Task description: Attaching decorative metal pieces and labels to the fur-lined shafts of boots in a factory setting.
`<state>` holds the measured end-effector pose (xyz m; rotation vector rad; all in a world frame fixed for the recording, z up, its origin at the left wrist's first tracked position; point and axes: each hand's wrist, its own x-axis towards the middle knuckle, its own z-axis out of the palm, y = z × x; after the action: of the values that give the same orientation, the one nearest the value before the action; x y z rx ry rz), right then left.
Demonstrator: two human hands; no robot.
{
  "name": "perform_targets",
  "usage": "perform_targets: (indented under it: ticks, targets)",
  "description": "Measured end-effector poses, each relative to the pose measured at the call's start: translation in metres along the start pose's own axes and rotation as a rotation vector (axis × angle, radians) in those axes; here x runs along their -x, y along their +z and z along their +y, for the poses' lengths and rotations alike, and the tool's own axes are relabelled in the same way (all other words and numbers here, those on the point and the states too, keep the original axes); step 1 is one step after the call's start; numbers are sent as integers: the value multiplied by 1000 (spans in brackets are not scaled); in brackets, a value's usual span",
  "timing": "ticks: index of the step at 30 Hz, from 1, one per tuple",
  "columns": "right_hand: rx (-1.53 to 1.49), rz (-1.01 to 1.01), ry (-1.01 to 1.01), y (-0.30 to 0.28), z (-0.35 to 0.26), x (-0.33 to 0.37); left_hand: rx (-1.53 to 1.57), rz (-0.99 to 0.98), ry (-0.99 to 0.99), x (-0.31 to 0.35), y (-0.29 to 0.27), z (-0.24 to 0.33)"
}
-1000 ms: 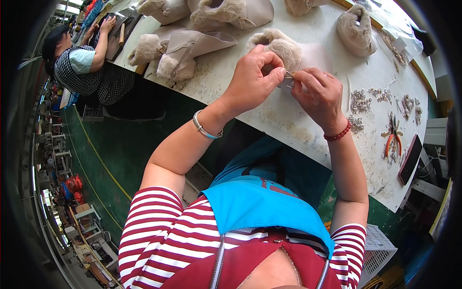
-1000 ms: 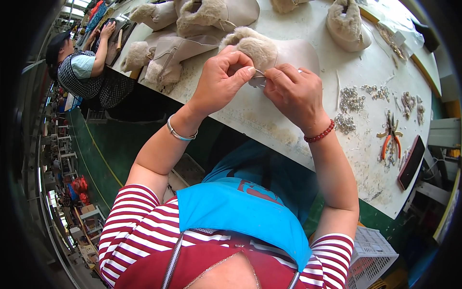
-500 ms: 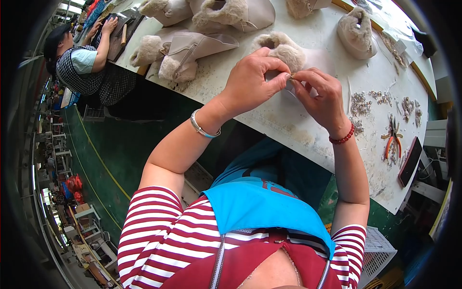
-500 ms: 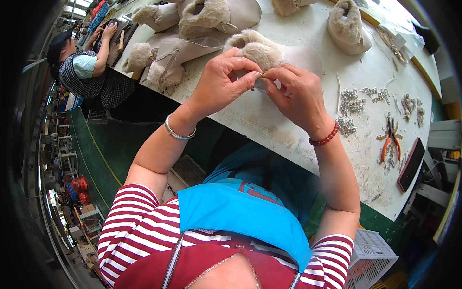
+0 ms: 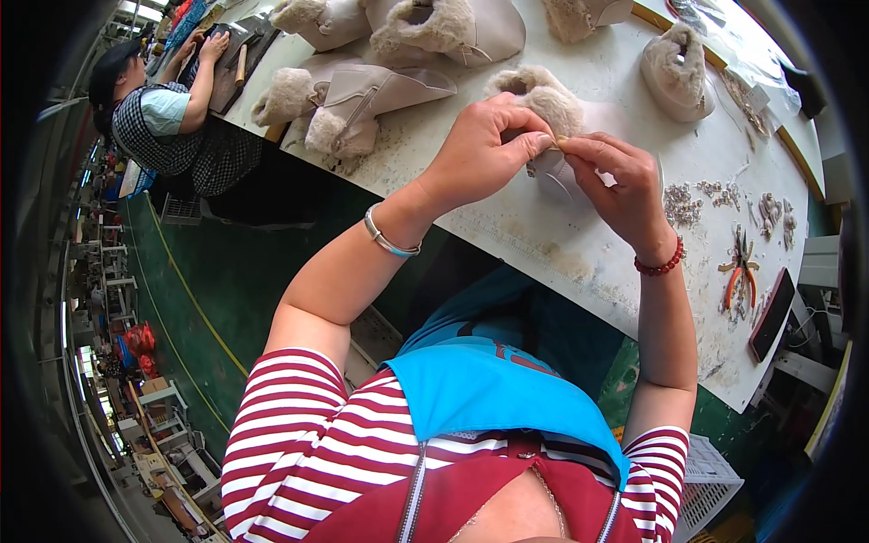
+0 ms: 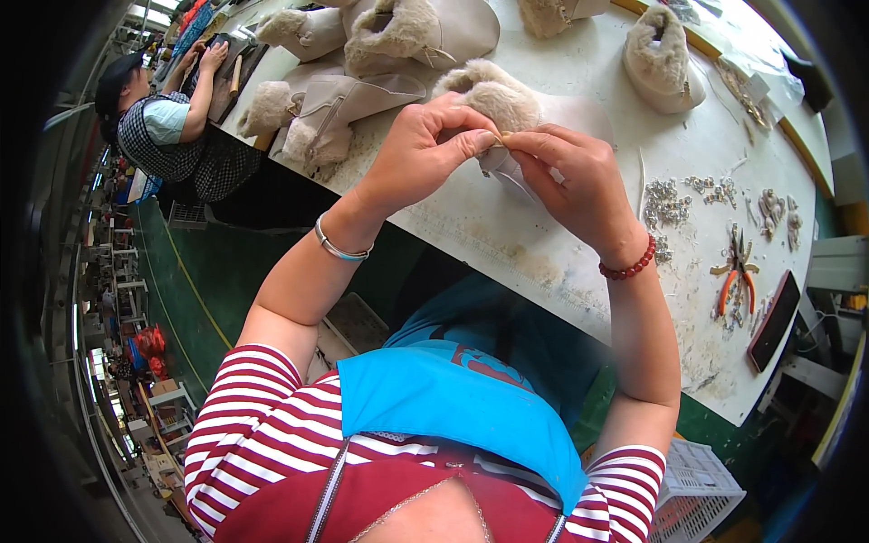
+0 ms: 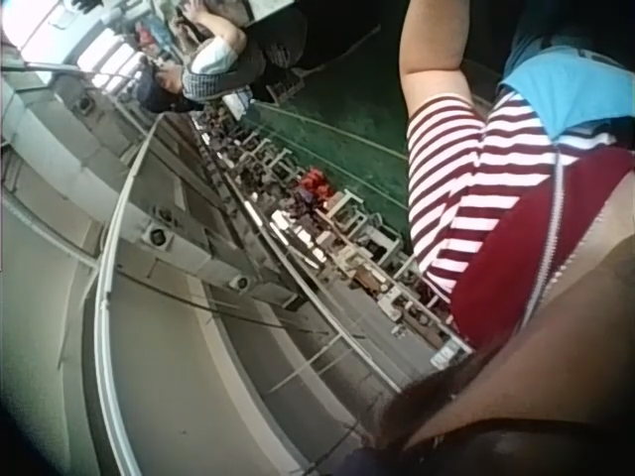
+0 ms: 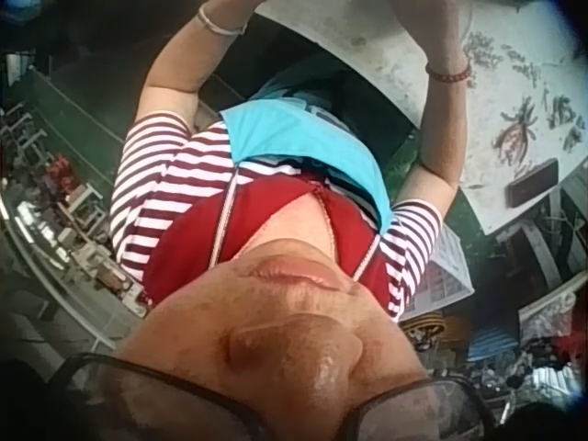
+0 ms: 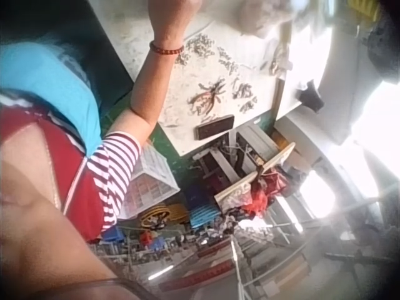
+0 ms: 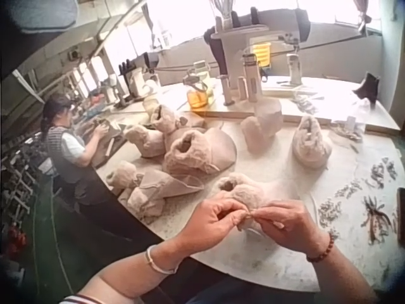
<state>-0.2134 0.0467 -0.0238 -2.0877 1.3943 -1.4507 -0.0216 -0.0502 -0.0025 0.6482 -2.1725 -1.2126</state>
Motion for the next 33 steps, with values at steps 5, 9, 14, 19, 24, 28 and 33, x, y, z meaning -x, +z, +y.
perform_targets:
  ticks: [5, 9, 14, 19, 24, 28, 33]
  targets:
    - [25, 19, -15, 0, 1, 0, 3, -2, -19, -1, 3, 4]
    - [42, 60, -1, 7, -4, -4, -73, 8, 31, -1, 4, 4]
    - [373, 198, -209, 18, -2, 0, -20, 56, -20, 1, 9, -1]
    - [450, 208, -308, 20, -5, 4, -23, 146, 25, 2, 13, -3]
    - [449, 259, -288, 29, 2, 11, 340, 215, -200, 4, 19, 2]
    - [393, 282, -269, 36, 7, 10, 728, 169, -520, 11, 17, 5]
    - [569, 225, -363, 33, 1, 11, 984, 90, -601, 19, 13, 1]
